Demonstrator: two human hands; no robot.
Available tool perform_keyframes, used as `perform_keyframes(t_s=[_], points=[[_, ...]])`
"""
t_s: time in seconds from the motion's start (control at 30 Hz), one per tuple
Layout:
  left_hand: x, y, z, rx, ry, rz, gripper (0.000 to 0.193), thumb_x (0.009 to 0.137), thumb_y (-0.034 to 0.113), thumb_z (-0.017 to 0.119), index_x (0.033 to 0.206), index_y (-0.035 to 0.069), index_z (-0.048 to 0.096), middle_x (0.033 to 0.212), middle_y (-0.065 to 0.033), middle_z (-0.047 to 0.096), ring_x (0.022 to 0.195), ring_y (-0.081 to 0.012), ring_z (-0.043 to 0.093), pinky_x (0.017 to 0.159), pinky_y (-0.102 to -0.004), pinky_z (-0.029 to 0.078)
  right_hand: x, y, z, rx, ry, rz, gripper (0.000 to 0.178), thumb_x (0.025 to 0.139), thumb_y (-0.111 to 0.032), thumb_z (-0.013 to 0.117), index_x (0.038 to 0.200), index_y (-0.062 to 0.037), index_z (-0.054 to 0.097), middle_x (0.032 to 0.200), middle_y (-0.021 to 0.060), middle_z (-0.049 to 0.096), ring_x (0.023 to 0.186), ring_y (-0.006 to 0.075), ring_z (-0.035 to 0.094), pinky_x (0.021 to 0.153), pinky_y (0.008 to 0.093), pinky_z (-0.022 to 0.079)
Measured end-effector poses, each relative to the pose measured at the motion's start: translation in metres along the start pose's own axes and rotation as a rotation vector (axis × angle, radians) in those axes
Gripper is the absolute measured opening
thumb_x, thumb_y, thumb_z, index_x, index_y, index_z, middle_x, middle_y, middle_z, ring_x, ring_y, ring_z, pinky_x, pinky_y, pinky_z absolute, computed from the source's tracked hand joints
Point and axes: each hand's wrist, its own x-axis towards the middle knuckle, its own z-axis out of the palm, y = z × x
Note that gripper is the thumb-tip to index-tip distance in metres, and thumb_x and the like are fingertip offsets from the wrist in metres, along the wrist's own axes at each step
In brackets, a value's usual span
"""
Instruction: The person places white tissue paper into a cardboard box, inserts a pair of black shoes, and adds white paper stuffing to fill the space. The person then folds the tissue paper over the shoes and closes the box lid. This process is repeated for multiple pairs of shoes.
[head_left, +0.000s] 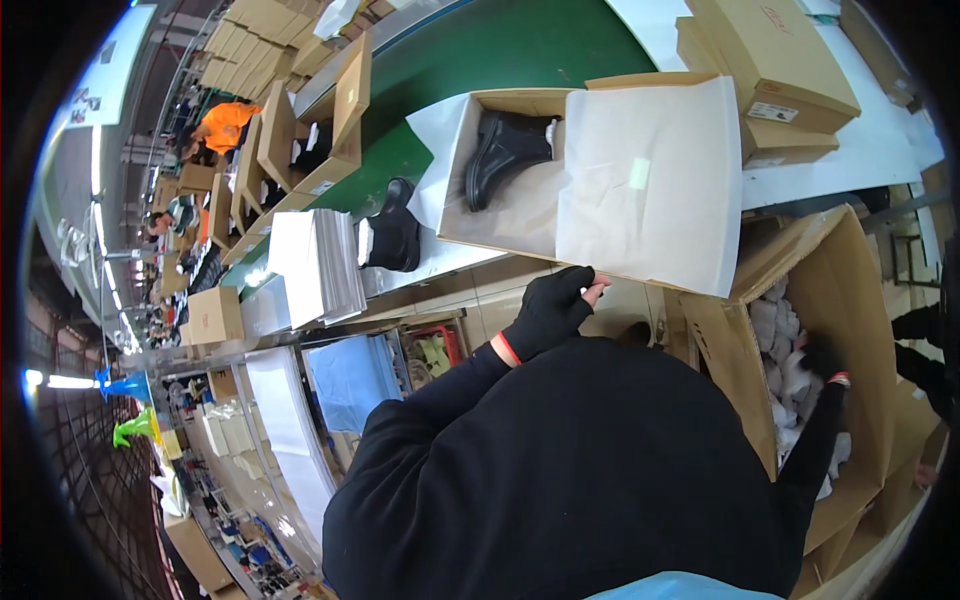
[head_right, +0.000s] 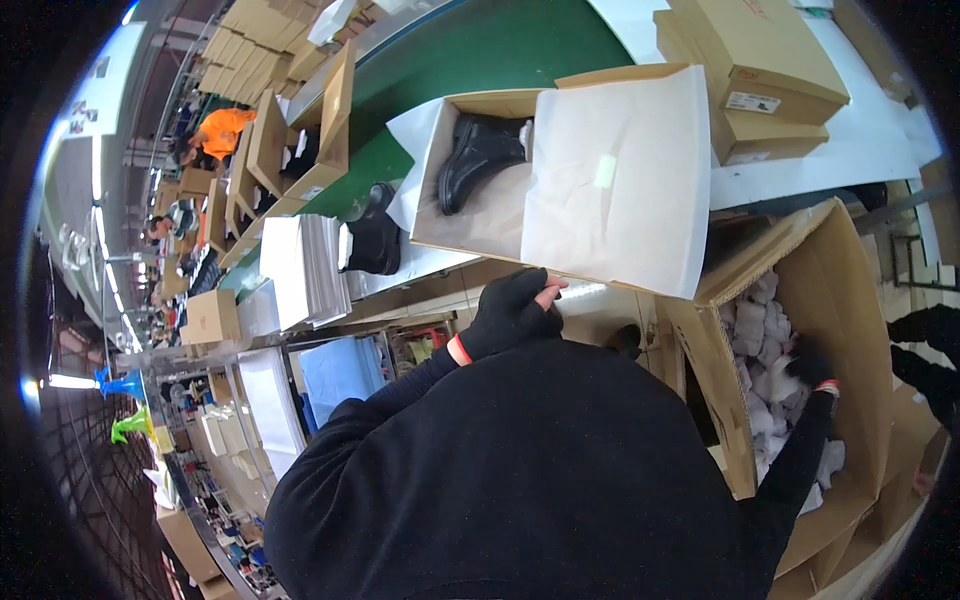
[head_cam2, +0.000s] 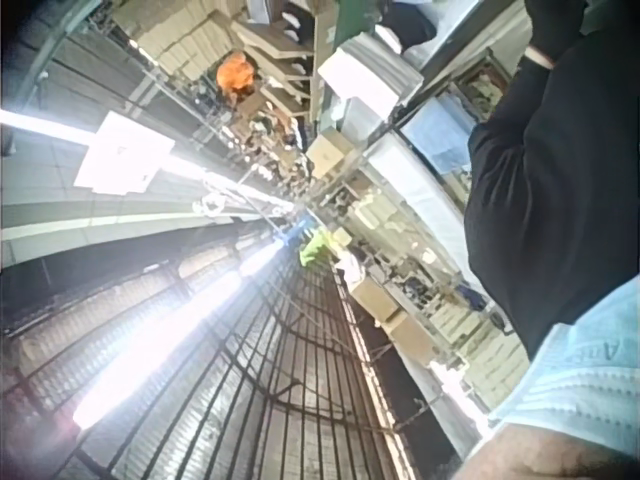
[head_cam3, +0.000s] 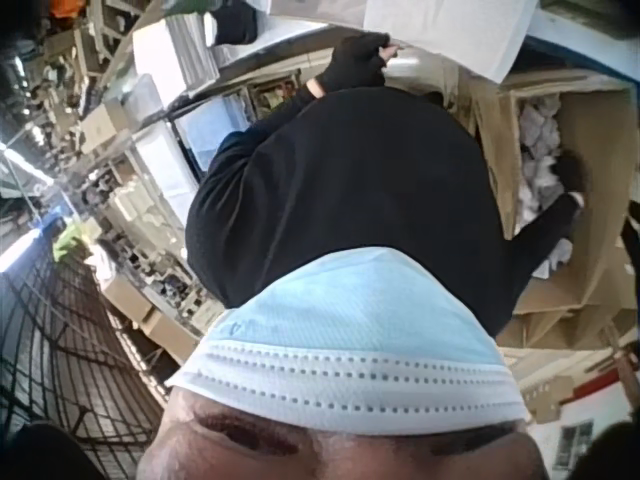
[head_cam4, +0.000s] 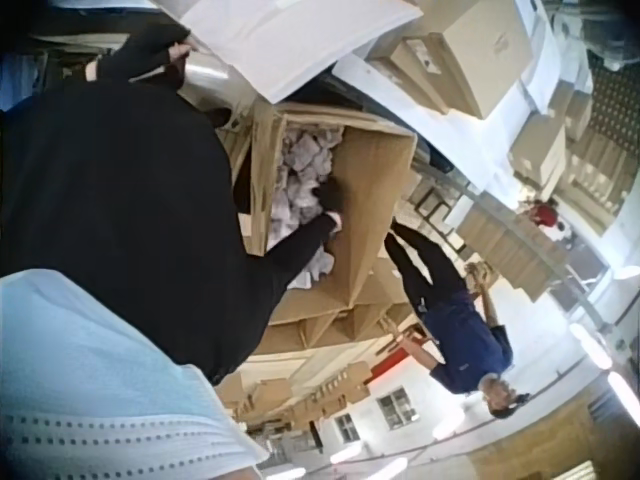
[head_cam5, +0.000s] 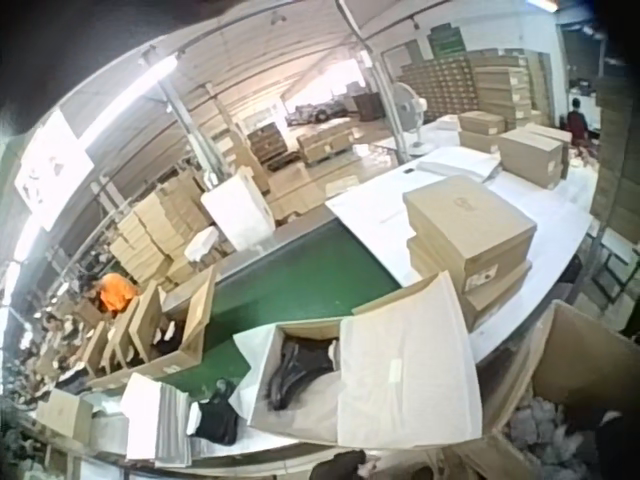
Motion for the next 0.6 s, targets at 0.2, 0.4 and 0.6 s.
perform_keyframes(t_s=[0.2, 0.4, 0.6], points=[[0.012, -0.009, -0.007, -0.153, -0.144, -0.019, 0.037, 0.090, 0.022, 0.059, 0.123, 0.005, 0.054, 0.101, -0.0106, 0.061, 0.087, -0.0159, 0.061, 0.071, -0.0295, 0.047, -0.132, -0.140, -0.171, 0.456, 1.009, -0.161, 0.043, 0.089, -0.003, 0.051, 0.132, -0.0004, 0.050, 0.124, 0.0131, 0.056, 0.113, 0.0206, 0.053, 0.096, 0.0328, 0.043], [0.038, -0.002, -0.034, -1.140, -0.506, -0.084, 0.100, 0.081, 0.062, 0.062, 0.153, 0.014, 0.010, 0.145, -0.0136, 0.034, 0.118, -0.0251, 0.050, 0.095, -0.0371, 0.042, -0.086, -0.363, -0.133, 1.137, 0.589, -0.788, 0.045, 0.075, -0.017, 0.074, 0.114, -0.0048, 0.056, 0.113, 0.0124, 0.058, 0.104, 0.0233, 0.058, 0.088, 0.0362, 0.047], [0.038, -0.024, -0.133, -0.802, -0.195, -0.007, 0.062, 0.072, 0.023, 0.076, 0.124, 0.007, 0.047, 0.109, -0.0058, 0.055, 0.103, -0.0163, 0.054, 0.088, -0.0290, 0.043, 0.014, -0.559, -0.108, 1.471, 0.176, -0.730, 0.072, 0.077, -0.005, 0.070, 0.140, -0.0007, 0.036, 0.132, 0.0128, 0.051, 0.123, 0.0237, 0.049, 0.102, 0.0369, 0.040]])
